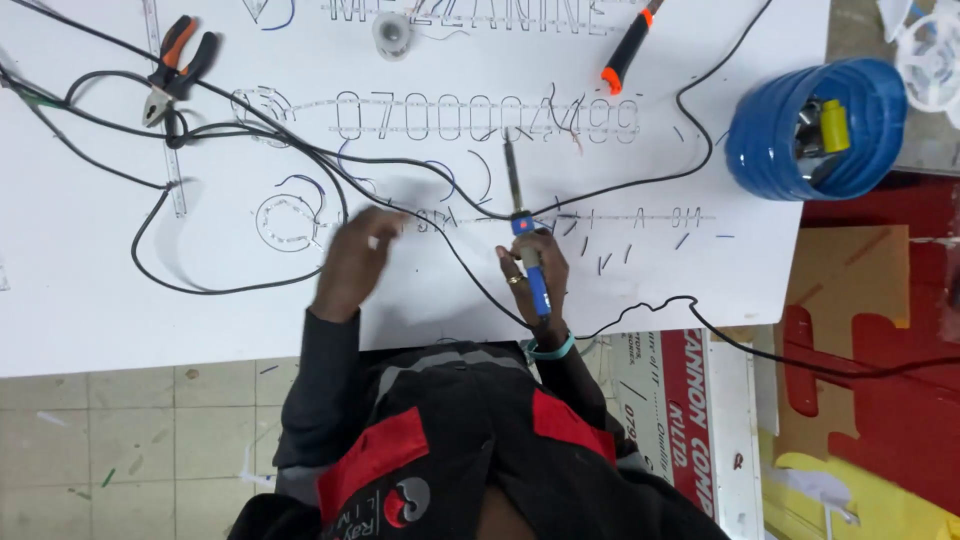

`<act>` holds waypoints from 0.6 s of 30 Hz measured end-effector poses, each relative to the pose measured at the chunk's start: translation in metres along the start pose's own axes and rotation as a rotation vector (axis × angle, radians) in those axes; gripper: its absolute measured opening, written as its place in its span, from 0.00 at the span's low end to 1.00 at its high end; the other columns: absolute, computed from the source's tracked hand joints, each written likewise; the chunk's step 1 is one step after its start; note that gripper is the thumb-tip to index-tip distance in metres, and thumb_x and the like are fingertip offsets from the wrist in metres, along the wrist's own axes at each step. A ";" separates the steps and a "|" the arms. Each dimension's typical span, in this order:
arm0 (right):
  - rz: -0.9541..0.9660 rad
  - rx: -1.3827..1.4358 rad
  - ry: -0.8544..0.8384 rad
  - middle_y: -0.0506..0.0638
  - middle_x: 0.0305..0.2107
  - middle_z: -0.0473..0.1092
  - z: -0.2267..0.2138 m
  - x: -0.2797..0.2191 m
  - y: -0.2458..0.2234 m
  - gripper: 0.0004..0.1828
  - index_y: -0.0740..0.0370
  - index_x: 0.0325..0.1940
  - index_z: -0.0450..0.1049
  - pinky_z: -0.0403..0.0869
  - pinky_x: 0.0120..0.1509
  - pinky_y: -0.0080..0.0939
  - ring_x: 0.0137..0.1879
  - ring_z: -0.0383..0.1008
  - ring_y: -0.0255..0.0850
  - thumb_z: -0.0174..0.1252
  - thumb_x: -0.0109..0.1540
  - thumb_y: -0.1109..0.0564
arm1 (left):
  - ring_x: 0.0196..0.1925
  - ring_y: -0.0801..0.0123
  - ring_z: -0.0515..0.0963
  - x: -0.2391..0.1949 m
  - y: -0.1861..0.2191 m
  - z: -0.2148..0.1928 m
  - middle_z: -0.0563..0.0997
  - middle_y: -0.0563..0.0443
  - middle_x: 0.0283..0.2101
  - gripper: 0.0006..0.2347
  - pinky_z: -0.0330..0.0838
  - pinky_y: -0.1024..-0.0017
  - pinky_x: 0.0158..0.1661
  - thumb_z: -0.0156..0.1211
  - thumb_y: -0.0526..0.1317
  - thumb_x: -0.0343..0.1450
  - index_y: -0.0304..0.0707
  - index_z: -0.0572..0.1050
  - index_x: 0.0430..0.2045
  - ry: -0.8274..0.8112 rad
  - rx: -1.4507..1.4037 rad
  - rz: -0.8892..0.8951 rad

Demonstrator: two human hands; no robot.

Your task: Soldering electrical wires to LED strips on a sign template in a fabrication area.

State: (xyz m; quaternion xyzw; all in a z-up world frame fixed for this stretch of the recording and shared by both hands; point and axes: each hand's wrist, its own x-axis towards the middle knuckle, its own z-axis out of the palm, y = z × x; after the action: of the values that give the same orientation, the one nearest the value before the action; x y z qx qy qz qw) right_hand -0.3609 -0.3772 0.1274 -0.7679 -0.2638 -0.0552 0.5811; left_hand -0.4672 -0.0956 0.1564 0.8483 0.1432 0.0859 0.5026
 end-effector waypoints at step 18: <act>0.075 0.454 -0.220 0.66 0.45 0.81 0.137 -0.060 -0.079 0.20 0.65 0.55 0.67 0.82 0.48 0.50 0.45 0.86 0.53 0.72 0.67 0.71 | 0.45 0.61 0.81 -0.044 -0.085 -0.053 0.86 0.41 0.44 0.16 0.77 0.54 0.51 0.50 0.40 0.88 0.28 0.83 0.60 -0.859 -0.582 -0.146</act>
State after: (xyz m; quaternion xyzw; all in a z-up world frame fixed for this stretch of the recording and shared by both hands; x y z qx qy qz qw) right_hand -0.4792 -0.2569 0.1286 -0.6285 -0.3022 0.1110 0.7081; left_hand -0.5371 -0.0273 0.1069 0.6199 -0.0467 -0.2687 0.7357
